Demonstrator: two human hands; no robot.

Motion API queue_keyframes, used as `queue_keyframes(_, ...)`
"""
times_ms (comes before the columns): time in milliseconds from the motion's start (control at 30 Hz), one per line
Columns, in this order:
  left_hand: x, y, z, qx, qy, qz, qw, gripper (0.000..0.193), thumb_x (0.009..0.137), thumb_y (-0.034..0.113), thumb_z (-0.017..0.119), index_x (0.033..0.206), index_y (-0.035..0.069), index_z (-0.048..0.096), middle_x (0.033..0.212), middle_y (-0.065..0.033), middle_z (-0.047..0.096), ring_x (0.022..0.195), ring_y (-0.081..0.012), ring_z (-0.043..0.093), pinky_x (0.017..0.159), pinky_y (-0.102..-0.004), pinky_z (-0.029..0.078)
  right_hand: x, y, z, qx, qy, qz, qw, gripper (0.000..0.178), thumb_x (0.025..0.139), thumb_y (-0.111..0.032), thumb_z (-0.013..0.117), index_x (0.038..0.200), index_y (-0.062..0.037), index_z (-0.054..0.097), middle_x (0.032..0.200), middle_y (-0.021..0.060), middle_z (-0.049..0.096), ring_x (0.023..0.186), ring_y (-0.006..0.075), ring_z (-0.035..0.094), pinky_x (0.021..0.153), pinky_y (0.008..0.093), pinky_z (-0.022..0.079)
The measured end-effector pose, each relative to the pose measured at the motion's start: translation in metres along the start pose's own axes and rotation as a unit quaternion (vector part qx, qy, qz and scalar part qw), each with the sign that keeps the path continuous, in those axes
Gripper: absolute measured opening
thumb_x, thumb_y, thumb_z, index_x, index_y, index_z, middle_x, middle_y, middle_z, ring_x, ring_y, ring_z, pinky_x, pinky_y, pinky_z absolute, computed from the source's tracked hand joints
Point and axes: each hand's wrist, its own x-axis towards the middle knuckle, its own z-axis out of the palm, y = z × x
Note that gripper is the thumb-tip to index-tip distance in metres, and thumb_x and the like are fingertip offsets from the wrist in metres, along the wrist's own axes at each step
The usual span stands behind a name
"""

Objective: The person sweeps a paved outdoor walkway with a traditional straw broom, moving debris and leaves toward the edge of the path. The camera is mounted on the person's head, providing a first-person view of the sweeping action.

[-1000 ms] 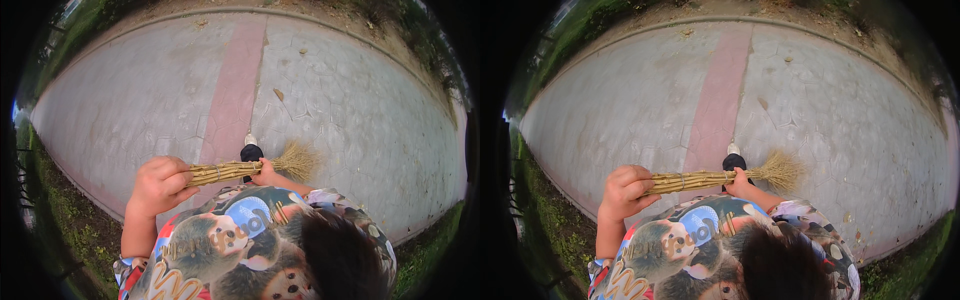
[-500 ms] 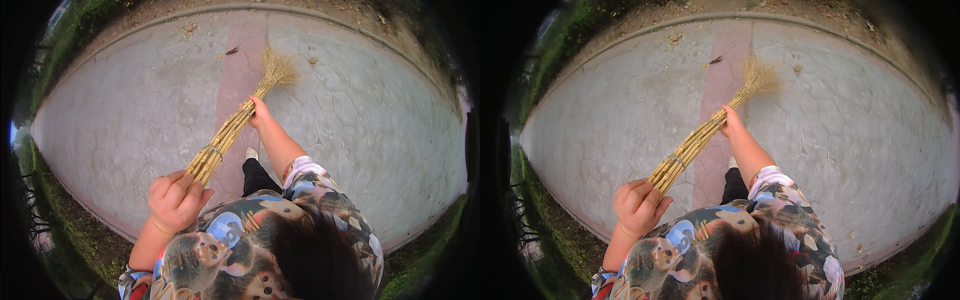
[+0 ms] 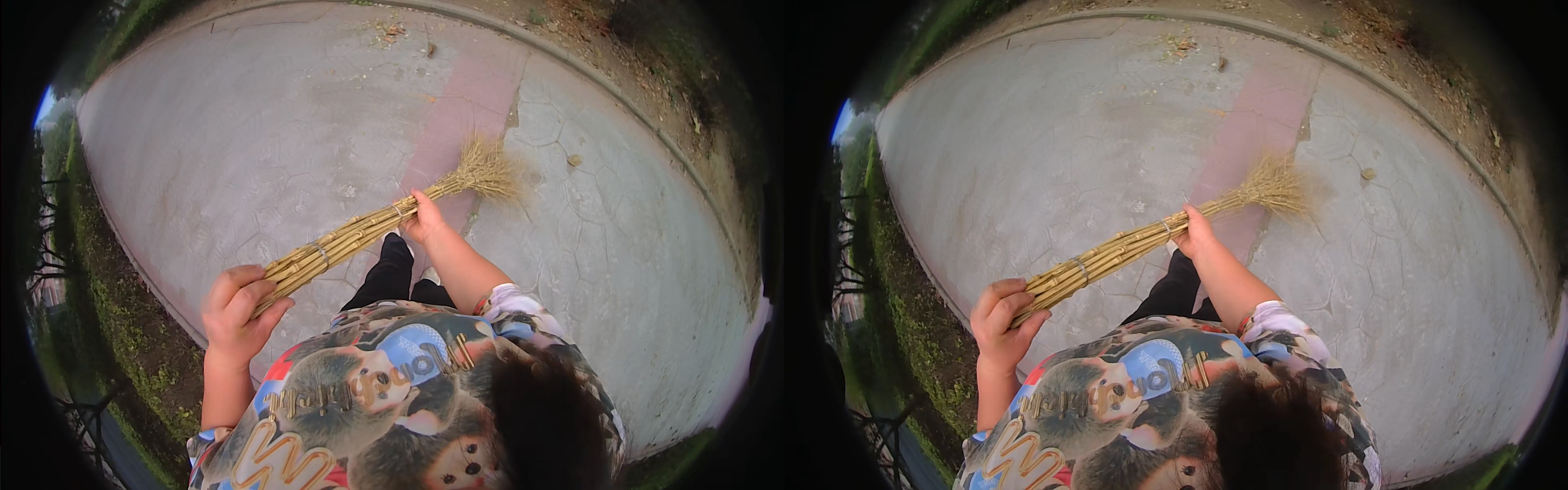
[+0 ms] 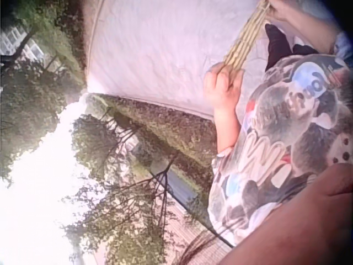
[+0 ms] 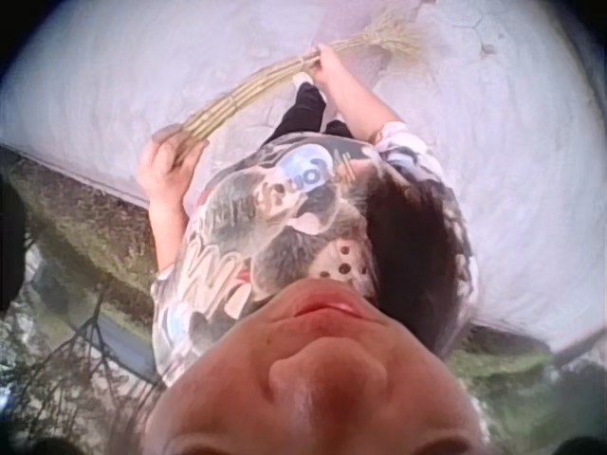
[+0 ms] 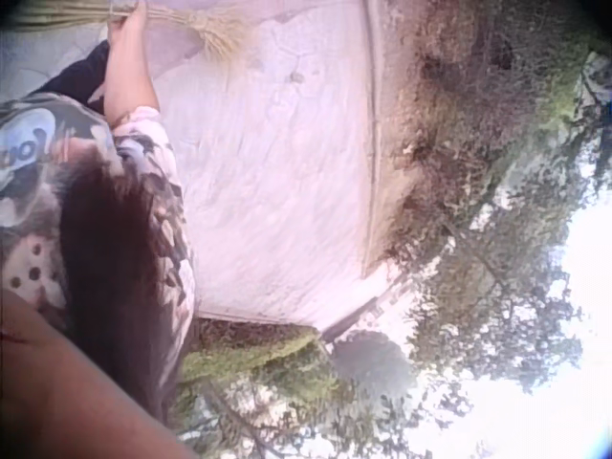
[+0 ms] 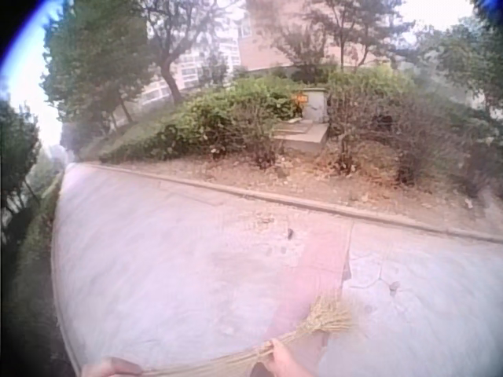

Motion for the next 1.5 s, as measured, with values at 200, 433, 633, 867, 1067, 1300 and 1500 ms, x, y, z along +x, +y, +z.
queue_keyframes(200,-0.035,-0.046,-0.050,0.078,0.090,-0.247,0.962,0.027,0.065,0.005,0.082,0.084,0.001,0.064,0.085,-0.0138,0.064,0.076,-0.0280,0.063,0.066,-0.0355,0.052,0.055,0.076,0.168,-0.135,-0.101,0.042,0.985,0.017,0.089,-0.015,0.064,0.096,-0.0041,0.054,0.088,0.0103,0.062,0.086,0.0262,0.066,0.079,0.0451,0.057)
queue_keyframes(433,0.006,-0.114,-0.026,0.066,0.122,-0.515,0.846,0.021,0.080,0.015,0.076,0.081,0.001,0.061,0.074,-0.0098,0.053,0.066,-0.0238,0.051,0.061,-0.0336,0.042,0.184,0.169,0.268,-0.378,-0.008,0.167,0.910,0.032,0.078,-0.006,0.067,0.103,-0.0006,0.050,0.085,0.0122,0.060,0.072,0.0254,0.067,0.058,0.0449,0.059)
queue_keyframes(633,0.072,-0.205,0.013,-0.059,0.050,-0.509,0.857,0.018,0.074,0.009,0.079,0.075,0.001,0.062,0.071,-0.0115,0.056,0.065,-0.0272,0.055,0.059,-0.0355,0.044,0.218,0.077,0.222,-0.379,0.160,0.087,0.907,0.028,0.075,-0.008,0.067,0.098,0.0017,0.054,0.075,0.0105,0.060,0.061,0.0250,0.063,0.053,0.0431,0.056)
queue_keyframes(867,0.095,-0.256,-0.028,0.014,0.127,-0.504,0.854,0.020,0.082,0.014,0.073,0.076,0.001,0.059,0.072,-0.0098,0.056,0.068,-0.0249,0.054,0.062,-0.0346,0.043,0.227,0.080,0.353,-0.396,0.128,-0.019,0.909,0.046,0.080,-0.009,0.065,0.115,-0.0034,0.036,0.098,0.0121,0.054,0.077,0.0227,0.063,0.059,0.0414,0.055)
queue_keyframes(1067,0.184,-0.280,-0.021,0.118,0.144,-0.474,0.861,0.020,0.083,0.013,0.069,0.079,0.001,0.055,0.076,-0.0120,0.051,0.070,-0.0284,0.051,0.062,-0.0364,0.041,0.317,0.145,0.493,-0.448,-0.032,0.125,0.885,0.056,0.079,-0.011,0.067,0.123,-0.0005,0.033,0.097,0.0154,0.057,0.074,0.0239,0.063,0.059,0.0411,0.057)
queue_keyframes(1300,0.337,-0.384,0.067,0.120,0.070,-0.513,0.847,0.014,0.077,0.006,0.071,0.080,0.003,0.058,0.074,-0.0139,0.055,0.063,-0.0352,0.056,0.054,-0.0411,0.044,0.477,0.088,0.539,-0.543,-0.006,0.184,0.819,0.016,0.085,-0.020,0.061,0.090,-0.0054,0.055,0.075,0.0051,0.059,0.066,0.0205,0.063,0.060,0.0396,0.057)
queue_keyframes(1500,0.425,-0.416,0.086,-0.035,-0.017,-0.450,0.892,0.017,0.072,0.007,0.076,0.075,0.005,0.059,0.071,-0.0116,0.056,0.058,-0.0323,0.059,0.051,-0.0385,0.048,0.468,-0.086,0.456,-0.362,0.124,0.086,0.920,0.028,0.080,-0.015,0.064,0.101,-0.0011,0.051,0.081,0.0101,0.059,0.066,0.0246,0.063,0.056,0.0437,0.056)
